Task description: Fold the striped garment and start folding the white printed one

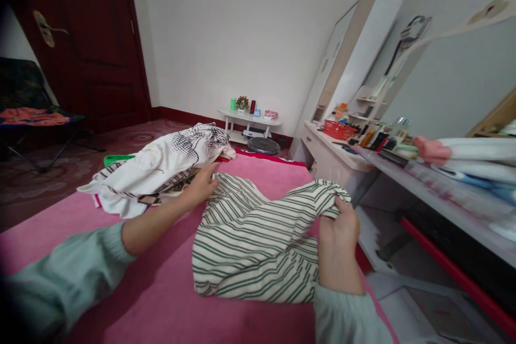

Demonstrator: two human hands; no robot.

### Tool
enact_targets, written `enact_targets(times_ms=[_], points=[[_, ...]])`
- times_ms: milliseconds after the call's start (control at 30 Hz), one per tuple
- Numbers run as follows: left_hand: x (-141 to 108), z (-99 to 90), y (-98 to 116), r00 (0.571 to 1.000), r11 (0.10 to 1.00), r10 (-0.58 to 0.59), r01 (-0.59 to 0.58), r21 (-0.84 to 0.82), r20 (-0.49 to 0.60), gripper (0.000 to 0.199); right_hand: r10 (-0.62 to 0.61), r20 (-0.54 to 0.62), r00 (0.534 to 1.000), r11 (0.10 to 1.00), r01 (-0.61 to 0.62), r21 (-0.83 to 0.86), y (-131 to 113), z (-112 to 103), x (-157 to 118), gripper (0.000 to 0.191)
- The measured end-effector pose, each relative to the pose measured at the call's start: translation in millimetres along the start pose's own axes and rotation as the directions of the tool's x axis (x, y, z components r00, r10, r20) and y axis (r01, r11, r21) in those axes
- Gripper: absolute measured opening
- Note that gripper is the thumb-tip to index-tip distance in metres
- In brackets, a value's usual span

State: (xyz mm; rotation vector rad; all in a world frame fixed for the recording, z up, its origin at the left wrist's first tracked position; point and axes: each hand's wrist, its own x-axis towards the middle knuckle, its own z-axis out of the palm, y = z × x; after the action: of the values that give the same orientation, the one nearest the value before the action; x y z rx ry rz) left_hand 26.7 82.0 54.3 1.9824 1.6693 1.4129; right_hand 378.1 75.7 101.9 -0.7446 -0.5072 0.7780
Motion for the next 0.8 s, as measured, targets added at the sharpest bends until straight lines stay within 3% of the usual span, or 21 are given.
enact_targets(times_ms=[100, 167, 233, 333, 400, 467, 567, 667, 733, 800], points=[[22.9, 22.3, -22.9, 0.979, 0.984, -0.142, 0.124, 0.127, 0.149, 0.072, -0.010, 0.013, 1.000, 1.000, 0.010, 0.022, 0.7, 3.3, -4.4, 0.017], [26.1, 29.5, -32.7, 0.962, 0.976, -0.181, 0.150, 0.157, 0.206, 0.075, -0.033, 0.016, 0.999, 0.999, 0.033, 0.037, -1.3, 4.9, -7.4, 0.018], [22.6, 28.6, -35.8, 0.949, 0.972, -0.193, 0.151, 0.178, 0.248, 0.059, -0.041, 0.016, 0.999, 0.998, 0.040, 0.051, -2.7, 6.7, -9.9, 0.019], [12.2, 12.9, -31.5, 0.925, 0.965, -0.214, 0.151, 0.213, 0.315, 0.025, -0.009, 0.007, 1.000, 0.999, 0.009, 0.054, -2.1, 10.7, -14.1, 0.021], [6.0, -6.3, -25.1, 0.916, 0.967, -0.197, 0.123, 0.223, 0.350, 0.021, 0.040, 0.009, 0.999, 0.998, -0.041, 0.038, -0.8, 14.6, -18.5, 0.022], [2.1, -31.6, -16.5, 0.946, 0.983, -0.140, 0.097, 0.159, 0.291, 0.023, 0.088, 0.003, 0.996, 0.996, -0.088, 0.023, 0.3, 19.5, -25.0, 0.023], [0.0, -78.7, 2.6, 0.996, 0.990, -0.089, 0.087, -0.115, -0.016, 0.033, 0.085, 0.017, 0.996, 0.996, -0.086, 0.008, 0.8, 28.1, -38.3, 0.016], [-5.9, -133.1, 29.2, 0.949, 0.900, -0.162, 0.030, -0.435, -0.270, 0.042, 0.047, 0.076, 0.996, 0.998, -0.044, -0.041, -2.3, 35.8, -52.7, 0.010], [-18.1, -169.4, 47.7, 0.942, 0.854, -0.168, -0.008, -0.520, -0.290, 0.041, 0.080, 0.168, 0.982, 0.985, -0.052, -0.162, -9.4, 37.8, -61.1, 0.015], [-38.6, -200.1, 62.3, 0.944, 0.890, -0.159, 0.010, -0.456, -0.289, 0.039, 0.175, 0.333, 0.926, 0.924, -0.037, -0.382, -22.7, 35.2, -68.9, 0.029]])
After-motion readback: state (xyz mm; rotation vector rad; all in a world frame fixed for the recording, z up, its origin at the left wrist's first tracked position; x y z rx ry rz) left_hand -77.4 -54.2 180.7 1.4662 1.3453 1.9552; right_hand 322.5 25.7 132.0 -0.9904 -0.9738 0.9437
